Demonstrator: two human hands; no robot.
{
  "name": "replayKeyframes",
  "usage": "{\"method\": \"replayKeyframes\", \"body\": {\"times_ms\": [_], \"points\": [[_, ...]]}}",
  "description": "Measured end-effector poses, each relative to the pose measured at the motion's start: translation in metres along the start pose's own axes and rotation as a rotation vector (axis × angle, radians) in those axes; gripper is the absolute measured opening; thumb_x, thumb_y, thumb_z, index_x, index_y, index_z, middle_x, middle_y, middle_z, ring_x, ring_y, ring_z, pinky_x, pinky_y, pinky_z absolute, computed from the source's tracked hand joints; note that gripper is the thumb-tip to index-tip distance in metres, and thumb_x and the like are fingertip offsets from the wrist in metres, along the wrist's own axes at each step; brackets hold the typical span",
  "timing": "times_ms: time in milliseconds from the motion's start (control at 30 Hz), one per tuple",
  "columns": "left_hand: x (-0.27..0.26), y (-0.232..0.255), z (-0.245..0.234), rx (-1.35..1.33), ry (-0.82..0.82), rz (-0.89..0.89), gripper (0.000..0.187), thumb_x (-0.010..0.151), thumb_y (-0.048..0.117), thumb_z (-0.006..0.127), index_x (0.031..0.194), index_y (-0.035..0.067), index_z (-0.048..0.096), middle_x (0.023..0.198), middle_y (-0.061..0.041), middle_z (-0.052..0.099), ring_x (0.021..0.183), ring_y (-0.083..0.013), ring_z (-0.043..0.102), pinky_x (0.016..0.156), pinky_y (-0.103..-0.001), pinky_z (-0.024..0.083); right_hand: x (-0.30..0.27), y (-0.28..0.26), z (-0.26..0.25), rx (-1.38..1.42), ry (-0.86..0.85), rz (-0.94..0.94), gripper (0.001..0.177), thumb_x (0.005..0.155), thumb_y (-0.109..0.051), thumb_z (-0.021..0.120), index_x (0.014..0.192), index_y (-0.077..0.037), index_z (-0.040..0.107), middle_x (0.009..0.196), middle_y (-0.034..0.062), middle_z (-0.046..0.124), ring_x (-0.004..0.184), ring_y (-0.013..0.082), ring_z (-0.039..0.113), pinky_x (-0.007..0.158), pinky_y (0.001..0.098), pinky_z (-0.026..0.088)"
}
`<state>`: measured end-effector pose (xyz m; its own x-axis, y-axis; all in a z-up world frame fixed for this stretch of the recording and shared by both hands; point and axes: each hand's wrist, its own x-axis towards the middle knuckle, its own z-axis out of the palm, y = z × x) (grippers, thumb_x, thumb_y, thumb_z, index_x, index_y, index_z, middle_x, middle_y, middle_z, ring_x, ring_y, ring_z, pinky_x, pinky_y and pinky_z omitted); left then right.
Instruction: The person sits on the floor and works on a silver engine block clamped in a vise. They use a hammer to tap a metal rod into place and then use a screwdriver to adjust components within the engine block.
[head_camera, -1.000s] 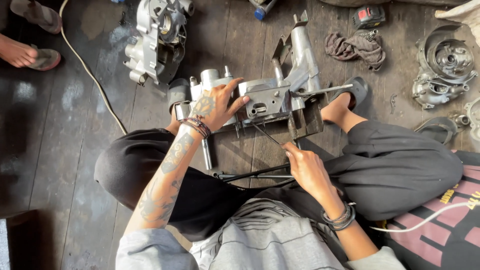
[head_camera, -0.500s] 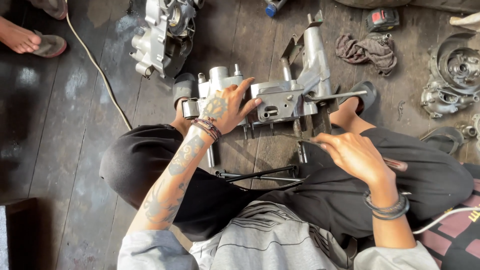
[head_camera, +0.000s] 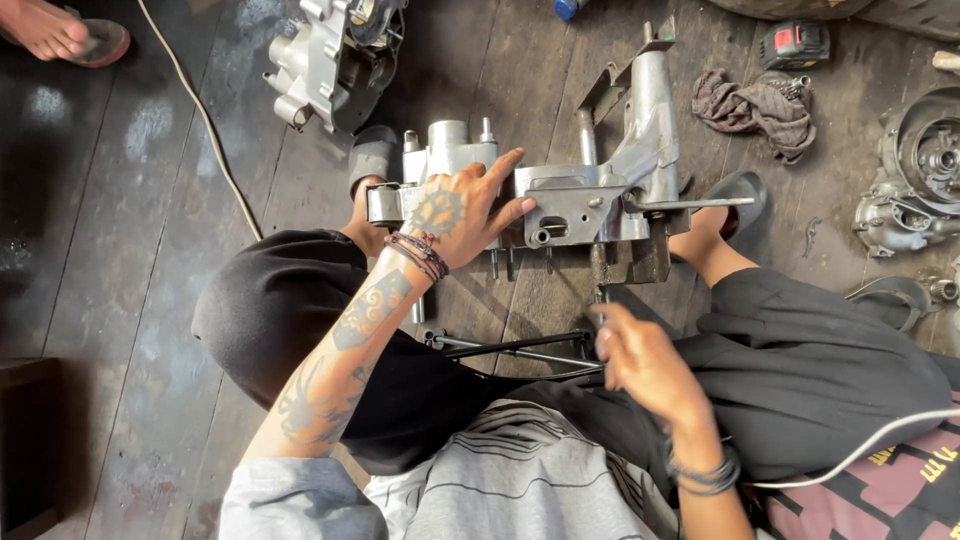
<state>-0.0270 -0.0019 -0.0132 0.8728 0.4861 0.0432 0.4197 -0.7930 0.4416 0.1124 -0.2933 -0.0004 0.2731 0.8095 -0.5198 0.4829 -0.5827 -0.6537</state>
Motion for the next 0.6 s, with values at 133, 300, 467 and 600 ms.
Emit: {"method": "replayKeyframes", "body": {"times_ms": [133,300,467,600], "points": [[0.001,0.001,-0.011,-0.031,-0.022,0.02,0.061,0.104,0.061,0.044,0.15,0.021,0.048,0.093,-0.015,0.073,0.075,-0.0418,0.075,0.073,-0.052,0.059,-0.031,0.029,0.07,0.714,-0.003,-0.078,0.039,0.101,-0.004,0.039,0.138,0.003,0.049,0.066,0.0154,0.062,0.033,0.0297,0.069,0.029,0.0388,0.059],[0.001,0.004,-0.023,-0.095,-0.046,0.057,0.059,0.105,0.058,0.048,0.15,0.02,0.049,0.098,-0.019,0.073,0.083,-0.0458,0.074,0.076,-0.054,0.059,-0.049,0.03,0.081,0.937,0.22,-0.144,0.049,0.102,-0.003,0.036,0.15,0.0,0.035,0.064,0.008,0.049,0.025,0.0178,0.056,0.022,0.0265,0.049],[0.001,0.002,-0.024,-0.127,-0.043,0.089,0.056,0.108,0.056,0.046,0.149,0.018,0.051,0.102,-0.022,0.073,0.088,-0.0456,0.074,0.077,-0.054,0.059,-0.036,0.046,0.073,0.782,0.42,-0.179,0.042,0.105,-0.003,0.037,0.146,0.002,0.042,0.061,0.0048,0.048,0.027,0.0151,0.053,0.024,0.0241,0.043],[0.004,-0.01,-0.01,-0.193,-0.018,0.091,0.059,0.107,0.056,0.048,0.149,0.015,0.05,0.106,-0.026,0.072,0.093,-0.0473,0.074,0.079,-0.055,0.058,-0.017,0.053,0.072,0.741,0.44,-0.209,0.041,0.105,-0.002,0.037,0.145,0.001,0.047,0.06,0.0035,0.048,0.029,0.0128,0.051,0.026,0.0217,0.041]]}}
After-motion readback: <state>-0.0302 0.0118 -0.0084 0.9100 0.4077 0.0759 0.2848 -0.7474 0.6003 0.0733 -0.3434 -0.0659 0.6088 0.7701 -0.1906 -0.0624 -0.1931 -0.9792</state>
